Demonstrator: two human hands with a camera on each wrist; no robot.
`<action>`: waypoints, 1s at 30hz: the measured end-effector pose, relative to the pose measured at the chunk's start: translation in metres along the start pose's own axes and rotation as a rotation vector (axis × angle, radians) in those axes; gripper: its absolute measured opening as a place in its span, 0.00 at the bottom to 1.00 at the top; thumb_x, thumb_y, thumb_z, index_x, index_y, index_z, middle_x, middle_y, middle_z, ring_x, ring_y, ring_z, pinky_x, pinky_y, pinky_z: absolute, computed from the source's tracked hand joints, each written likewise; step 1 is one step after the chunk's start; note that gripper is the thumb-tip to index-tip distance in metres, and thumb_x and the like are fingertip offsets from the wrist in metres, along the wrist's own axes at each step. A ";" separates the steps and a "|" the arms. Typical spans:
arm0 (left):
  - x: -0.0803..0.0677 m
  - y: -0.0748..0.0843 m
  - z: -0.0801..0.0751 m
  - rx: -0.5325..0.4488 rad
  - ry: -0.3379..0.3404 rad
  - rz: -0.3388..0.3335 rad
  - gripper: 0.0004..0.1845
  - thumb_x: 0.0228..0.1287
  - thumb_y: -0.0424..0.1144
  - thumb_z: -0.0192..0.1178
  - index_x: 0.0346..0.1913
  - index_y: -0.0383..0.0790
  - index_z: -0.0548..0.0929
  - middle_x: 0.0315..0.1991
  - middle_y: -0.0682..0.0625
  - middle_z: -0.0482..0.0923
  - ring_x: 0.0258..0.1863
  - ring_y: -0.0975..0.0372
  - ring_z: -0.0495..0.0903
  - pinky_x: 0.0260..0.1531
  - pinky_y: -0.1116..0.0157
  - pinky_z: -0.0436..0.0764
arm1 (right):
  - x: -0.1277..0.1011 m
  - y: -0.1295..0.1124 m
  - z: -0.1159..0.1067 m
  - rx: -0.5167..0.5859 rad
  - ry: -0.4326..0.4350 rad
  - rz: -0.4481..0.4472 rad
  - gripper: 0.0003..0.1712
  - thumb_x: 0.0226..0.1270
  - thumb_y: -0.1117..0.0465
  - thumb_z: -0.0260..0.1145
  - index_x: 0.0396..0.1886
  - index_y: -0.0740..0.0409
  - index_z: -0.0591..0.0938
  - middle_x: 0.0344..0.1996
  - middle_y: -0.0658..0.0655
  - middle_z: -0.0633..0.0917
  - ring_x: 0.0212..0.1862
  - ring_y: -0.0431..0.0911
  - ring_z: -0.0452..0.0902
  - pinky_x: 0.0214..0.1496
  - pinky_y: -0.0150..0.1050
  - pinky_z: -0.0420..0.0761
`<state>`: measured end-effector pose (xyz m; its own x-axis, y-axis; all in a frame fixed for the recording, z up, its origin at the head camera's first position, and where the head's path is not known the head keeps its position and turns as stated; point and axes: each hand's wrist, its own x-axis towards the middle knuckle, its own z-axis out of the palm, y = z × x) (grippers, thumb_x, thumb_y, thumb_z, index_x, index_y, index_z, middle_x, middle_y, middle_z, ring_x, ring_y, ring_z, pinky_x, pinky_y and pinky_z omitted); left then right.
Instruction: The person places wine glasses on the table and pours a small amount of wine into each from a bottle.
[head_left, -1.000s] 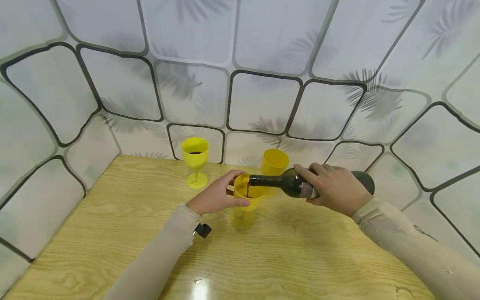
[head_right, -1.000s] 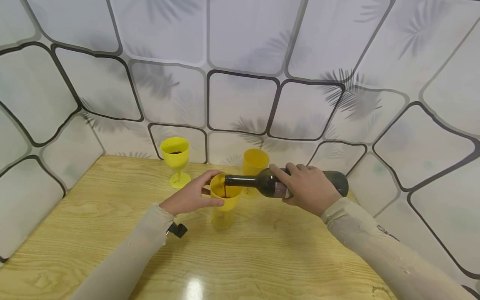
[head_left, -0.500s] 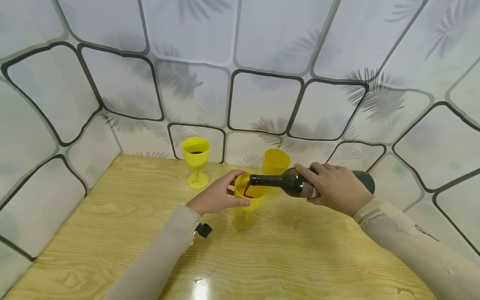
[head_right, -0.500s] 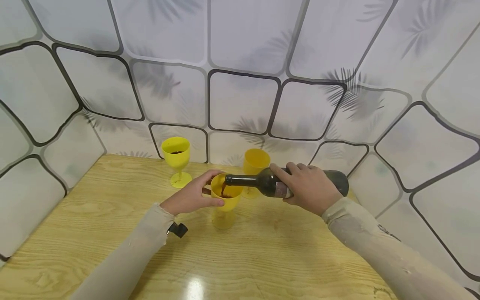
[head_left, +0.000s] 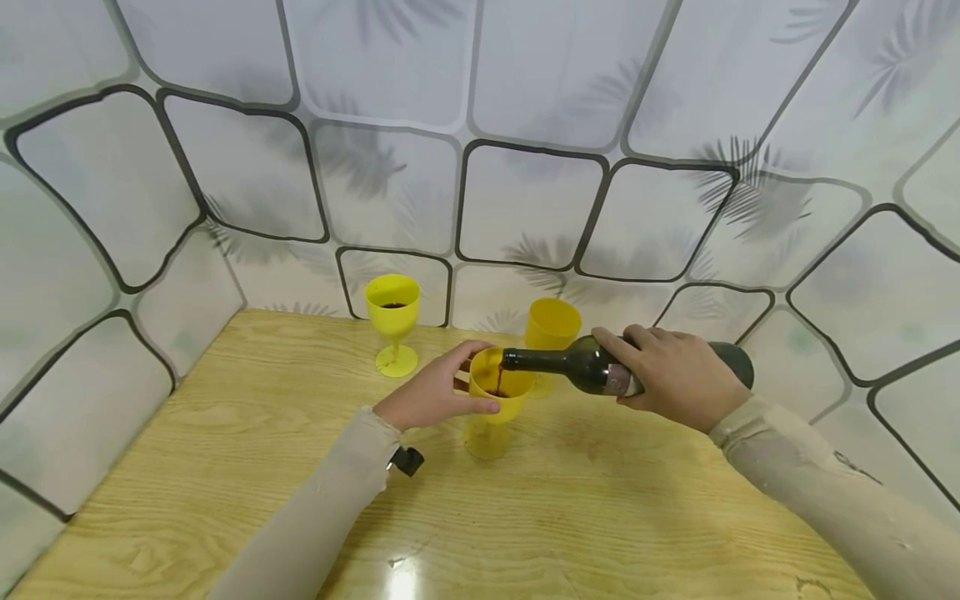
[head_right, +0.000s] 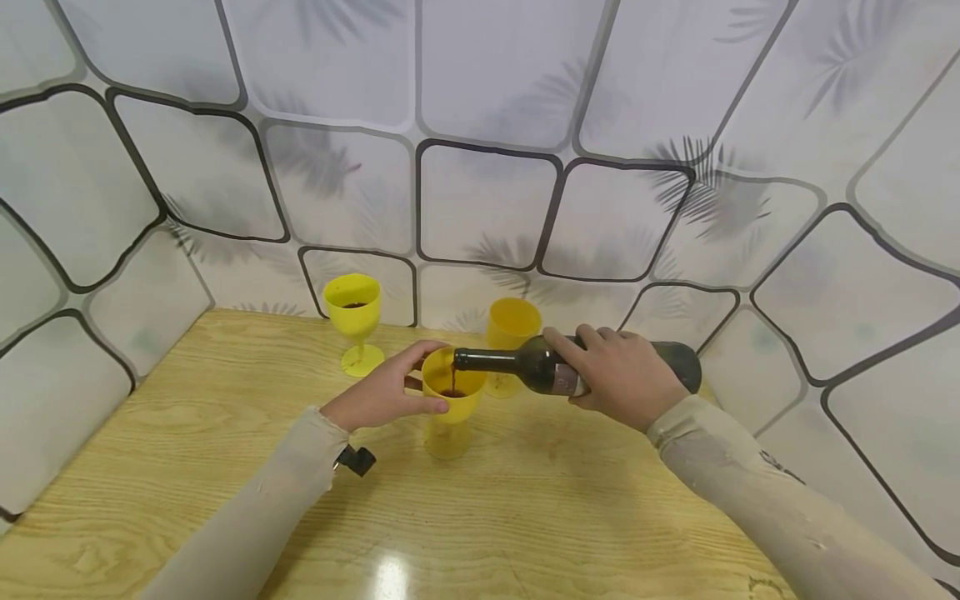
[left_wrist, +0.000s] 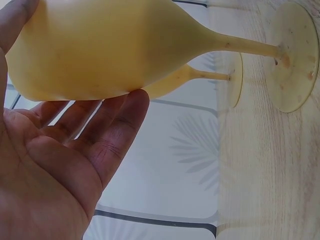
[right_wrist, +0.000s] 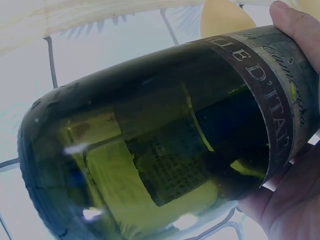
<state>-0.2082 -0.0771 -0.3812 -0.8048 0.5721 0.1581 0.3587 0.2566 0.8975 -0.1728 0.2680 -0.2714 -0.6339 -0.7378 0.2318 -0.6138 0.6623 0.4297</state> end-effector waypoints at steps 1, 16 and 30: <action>0.000 0.000 0.000 0.000 0.000 0.001 0.43 0.59 0.54 0.77 0.75 0.59 0.66 0.60 0.59 0.78 0.59 0.62 0.77 0.60 0.57 0.80 | 0.000 0.000 0.000 0.001 0.000 0.000 0.54 0.45 0.39 0.85 0.71 0.52 0.73 0.41 0.61 0.82 0.27 0.51 0.80 0.26 0.47 0.84; 0.000 0.000 0.000 -0.004 0.001 0.008 0.42 0.59 0.54 0.77 0.73 0.60 0.68 0.59 0.59 0.78 0.58 0.62 0.77 0.59 0.58 0.80 | 0.001 0.001 -0.001 -0.001 0.005 -0.004 0.54 0.45 0.39 0.85 0.71 0.51 0.73 0.40 0.60 0.82 0.26 0.50 0.79 0.26 0.47 0.83; -0.001 0.001 0.000 -0.002 0.000 0.001 0.42 0.59 0.54 0.77 0.74 0.58 0.67 0.59 0.59 0.78 0.58 0.62 0.77 0.60 0.58 0.80 | 0.002 -0.001 -0.001 0.001 -0.017 -0.002 0.55 0.46 0.39 0.85 0.72 0.51 0.73 0.40 0.60 0.82 0.27 0.51 0.79 0.27 0.47 0.84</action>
<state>-0.2073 -0.0775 -0.3805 -0.8045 0.5723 0.1592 0.3588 0.2546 0.8980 -0.1727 0.2653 -0.2704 -0.6404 -0.7371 0.2156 -0.6156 0.6606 0.4297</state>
